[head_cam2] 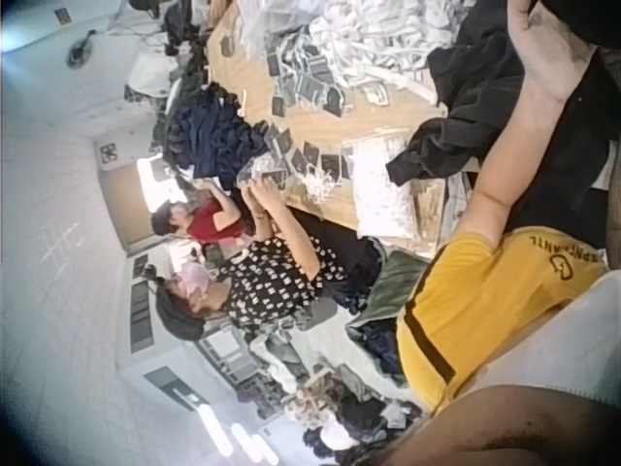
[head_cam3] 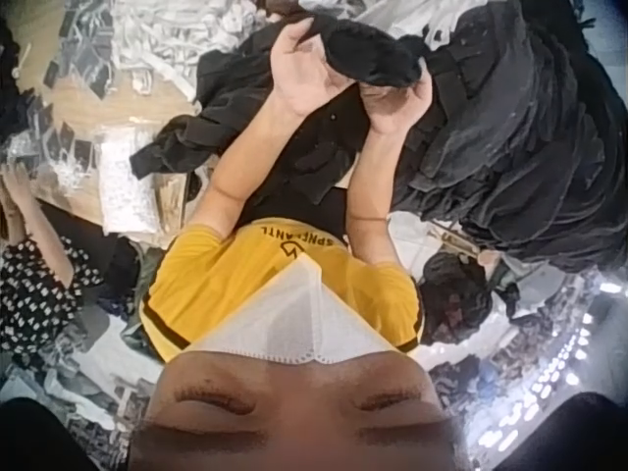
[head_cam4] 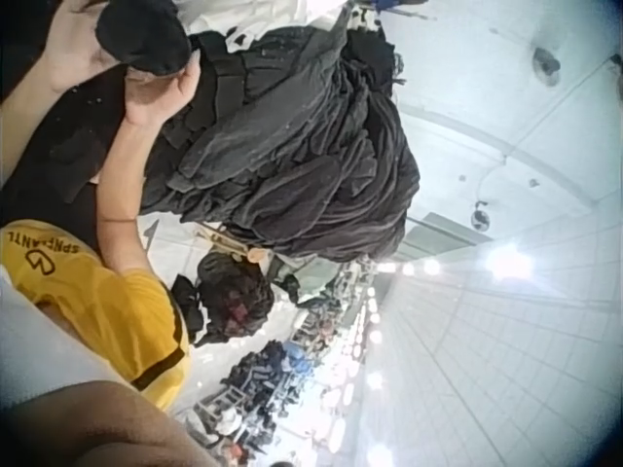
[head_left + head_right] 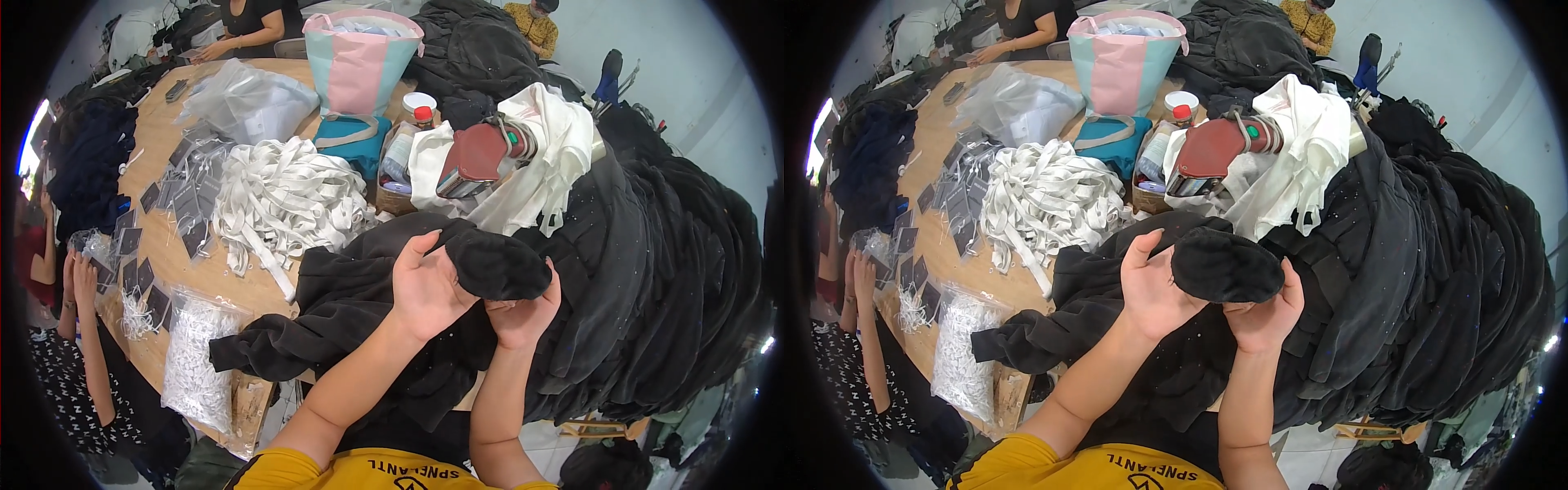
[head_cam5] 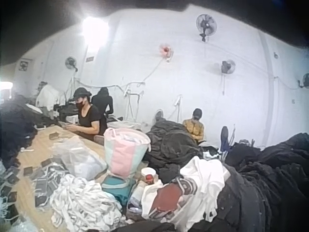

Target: Inspecting and sorting black hoodies for quality or preparation in a textile manufacturing setting.

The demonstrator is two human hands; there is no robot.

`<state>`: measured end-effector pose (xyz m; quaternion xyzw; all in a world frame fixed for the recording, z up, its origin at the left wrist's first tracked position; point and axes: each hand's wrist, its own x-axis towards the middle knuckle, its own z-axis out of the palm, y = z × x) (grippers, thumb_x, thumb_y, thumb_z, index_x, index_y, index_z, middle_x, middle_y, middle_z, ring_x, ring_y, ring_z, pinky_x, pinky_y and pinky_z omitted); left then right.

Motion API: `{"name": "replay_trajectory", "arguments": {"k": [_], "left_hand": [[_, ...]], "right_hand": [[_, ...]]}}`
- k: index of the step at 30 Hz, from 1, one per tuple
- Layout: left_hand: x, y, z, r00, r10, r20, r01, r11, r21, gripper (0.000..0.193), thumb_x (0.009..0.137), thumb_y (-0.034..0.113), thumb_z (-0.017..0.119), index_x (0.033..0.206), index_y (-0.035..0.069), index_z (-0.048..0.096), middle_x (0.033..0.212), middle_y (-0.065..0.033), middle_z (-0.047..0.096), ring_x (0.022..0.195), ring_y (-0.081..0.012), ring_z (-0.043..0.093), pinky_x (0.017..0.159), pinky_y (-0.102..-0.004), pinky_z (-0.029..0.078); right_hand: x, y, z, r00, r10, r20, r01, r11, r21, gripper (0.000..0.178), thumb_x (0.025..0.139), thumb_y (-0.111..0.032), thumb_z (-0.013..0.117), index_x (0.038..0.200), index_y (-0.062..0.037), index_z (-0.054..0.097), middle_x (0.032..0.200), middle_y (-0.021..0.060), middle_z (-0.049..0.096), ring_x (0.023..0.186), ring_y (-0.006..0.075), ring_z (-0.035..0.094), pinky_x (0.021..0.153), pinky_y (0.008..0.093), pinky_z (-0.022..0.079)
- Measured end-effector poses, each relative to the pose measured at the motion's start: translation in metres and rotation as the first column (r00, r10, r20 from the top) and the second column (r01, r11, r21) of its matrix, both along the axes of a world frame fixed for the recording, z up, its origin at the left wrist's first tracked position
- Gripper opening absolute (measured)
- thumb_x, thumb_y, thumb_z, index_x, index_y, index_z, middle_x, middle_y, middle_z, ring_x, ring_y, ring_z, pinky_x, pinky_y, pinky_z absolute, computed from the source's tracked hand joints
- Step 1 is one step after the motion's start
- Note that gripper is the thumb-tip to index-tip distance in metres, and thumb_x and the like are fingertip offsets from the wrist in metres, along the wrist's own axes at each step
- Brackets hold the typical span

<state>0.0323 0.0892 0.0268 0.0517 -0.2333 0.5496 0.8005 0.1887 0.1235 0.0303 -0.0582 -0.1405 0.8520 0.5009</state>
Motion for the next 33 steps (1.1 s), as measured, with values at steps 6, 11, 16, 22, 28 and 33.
{"name": "replay_trajectory", "arguments": {"k": [6,11,16,22,28,33], "left_hand": [[0.002,-0.010,0.009,0.983,0.161,-0.090,-0.164,0.986,-0.026,0.073,0.090,0.046,0.039,0.139,-0.007,0.030,0.145,-0.0171,0.036,0.135,-0.0280,0.032,0.113,-0.0375,0.017],[-0.002,-0.018,0.012,0.978,0.206,-0.043,-0.210,0.959,-0.191,0.082,0.088,0.051,0.041,0.142,-0.007,0.020,0.148,-0.0184,0.028,0.140,-0.0270,0.021,0.116,-0.0382,0.008],[-0.010,-0.015,0.019,0.970,0.241,-0.030,-0.243,0.958,-0.153,0.086,0.088,0.053,0.041,0.142,-0.008,0.015,0.150,-0.0197,0.024,0.141,-0.0275,0.018,0.116,-0.0391,0.006],[-0.007,-0.009,0.021,0.987,0.159,-0.040,-0.163,0.976,-0.146,0.085,0.090,0.053,0.039,0.142,-0.010,0.014,0.150,-0.0208,0.023,0.141,-0.0288,0.018,0.116,-0.0404,0.006],[-0.006,-0.021,0.001,0.963,0.128,-0.239,-0.168,0.973,-0.159,0.075,0.093,0.050,0.039,0.141,-0.005,0.024,0.144,-0.0176,0.036,0.133,-0.0289,0.036,0.112,-0.0407,0.023],[0.005,-0.031,-0.005,0.705,0.317,-0.635,-0.362,0.930,0.063,0.054,0.087,0.024,0.060,0.130,-0.004,0.042,0.125,-0.0129,0.056,0.115,-0.0237,0.056,0.097,-0.0357,0.044]], "right_hand": [[-0.009,0.001,-0.010,0.950,0.115,-0.291,-0.147,0.985,-0.091,0.046,0.093,-0.036,0.043,0.124,-0.0024,0.049,0.123,0.0116,0.056,0.106,0.0219,0.054,0.074,0.0317,0.046],[-0.018,-0.004,-0.012,0.918,0.173,-0.356,-0.220,0.971,-0.096,0.047,0.093,-0.036,0.043,0.123,-0.0017,0.050,0.125,0.0131,0.056,0.108,0.0222,0.054,0.079,0.0334,0.045],[-0.023,-0.006,-0.007,0.930,0.151,-0.335,-0.192,0.977,-0.094,0.045,0.093,-0.034,0.043,0.123,0.0001,0.050,0.127,0.0141,0.055,0.109,0.0224,0.053,0.080,0.0335,0.044],[-0.016,-0.006,-0.012,0.916,0.142,-0.376,-0.182,0.981,-0.074,0.046,0.093,-0.034,0.043,0.124,0.0003,0.048,0.128,0.0143,0.054,0.108,0.0234,0.054,0.081,0.0341,0.043],[-0.003,-0.029,-0.018,0.993,0.035,-0.116,-0.024,0.995,0.098,0.053,0.092,-0.035,0.044,0.132,-0.0004,0.042,0.131,0.0123,0.051,0.112,0.0235,0.051,0.082,0.0335,0.043],[0.005,-0.055,-0.008,0.875,-0.285,0.392,0.121,0.912,0.392,0.056,0.081,-0.014,0.063,0.130,0.0054,0.044,0.120,0.0121,0.057,0.103,0.0206,0.056,0.089,0.0331,0.043]]}}
